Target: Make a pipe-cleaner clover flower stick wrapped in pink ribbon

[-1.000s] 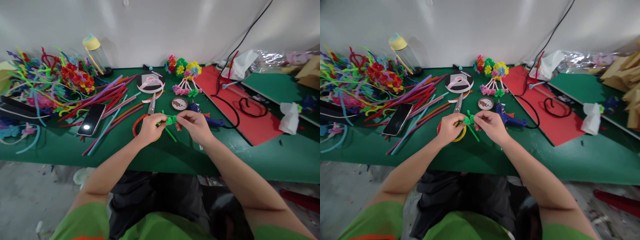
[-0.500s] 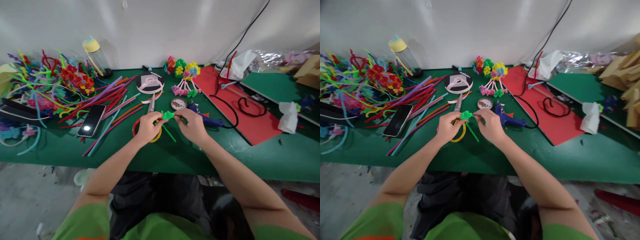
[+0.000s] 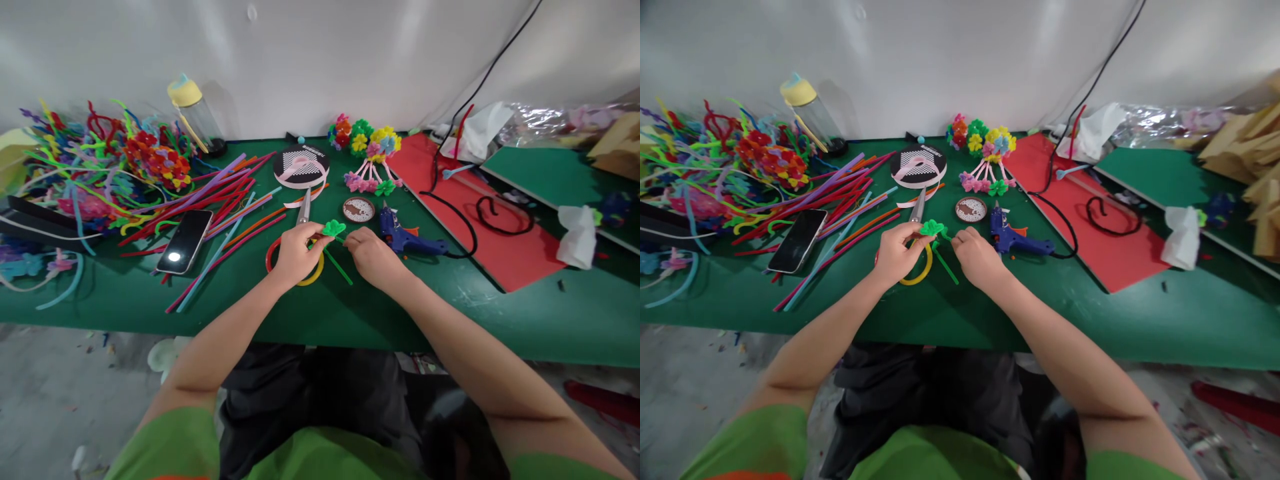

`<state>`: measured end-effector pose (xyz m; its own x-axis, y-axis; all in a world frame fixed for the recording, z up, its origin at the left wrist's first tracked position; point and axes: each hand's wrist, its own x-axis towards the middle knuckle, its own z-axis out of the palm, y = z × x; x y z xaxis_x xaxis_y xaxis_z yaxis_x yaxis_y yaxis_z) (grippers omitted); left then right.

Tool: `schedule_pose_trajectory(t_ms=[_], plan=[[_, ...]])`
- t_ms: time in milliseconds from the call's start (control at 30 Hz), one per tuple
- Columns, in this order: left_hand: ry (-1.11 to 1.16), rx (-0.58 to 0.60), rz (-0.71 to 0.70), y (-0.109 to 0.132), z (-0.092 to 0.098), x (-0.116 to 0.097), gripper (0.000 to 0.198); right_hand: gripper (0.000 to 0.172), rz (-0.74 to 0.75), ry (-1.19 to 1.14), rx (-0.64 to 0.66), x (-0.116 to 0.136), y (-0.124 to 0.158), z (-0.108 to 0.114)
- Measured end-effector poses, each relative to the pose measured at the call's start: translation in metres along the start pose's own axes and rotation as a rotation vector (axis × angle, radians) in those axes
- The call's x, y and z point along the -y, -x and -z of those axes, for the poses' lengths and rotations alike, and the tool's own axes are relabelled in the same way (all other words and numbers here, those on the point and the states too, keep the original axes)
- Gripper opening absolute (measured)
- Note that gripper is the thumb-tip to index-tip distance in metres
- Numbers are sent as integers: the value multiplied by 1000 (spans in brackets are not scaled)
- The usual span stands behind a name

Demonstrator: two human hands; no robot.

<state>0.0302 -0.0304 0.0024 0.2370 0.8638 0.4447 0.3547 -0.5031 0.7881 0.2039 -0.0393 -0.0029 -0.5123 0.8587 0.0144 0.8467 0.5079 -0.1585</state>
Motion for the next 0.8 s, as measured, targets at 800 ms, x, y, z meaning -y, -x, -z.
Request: schedule_pose_trajectory(t_ms=[800], plan=[[-42, -6, 21, 0, 0, 0, 10, 17, 157, 132, 43, 12, 5, 2]])
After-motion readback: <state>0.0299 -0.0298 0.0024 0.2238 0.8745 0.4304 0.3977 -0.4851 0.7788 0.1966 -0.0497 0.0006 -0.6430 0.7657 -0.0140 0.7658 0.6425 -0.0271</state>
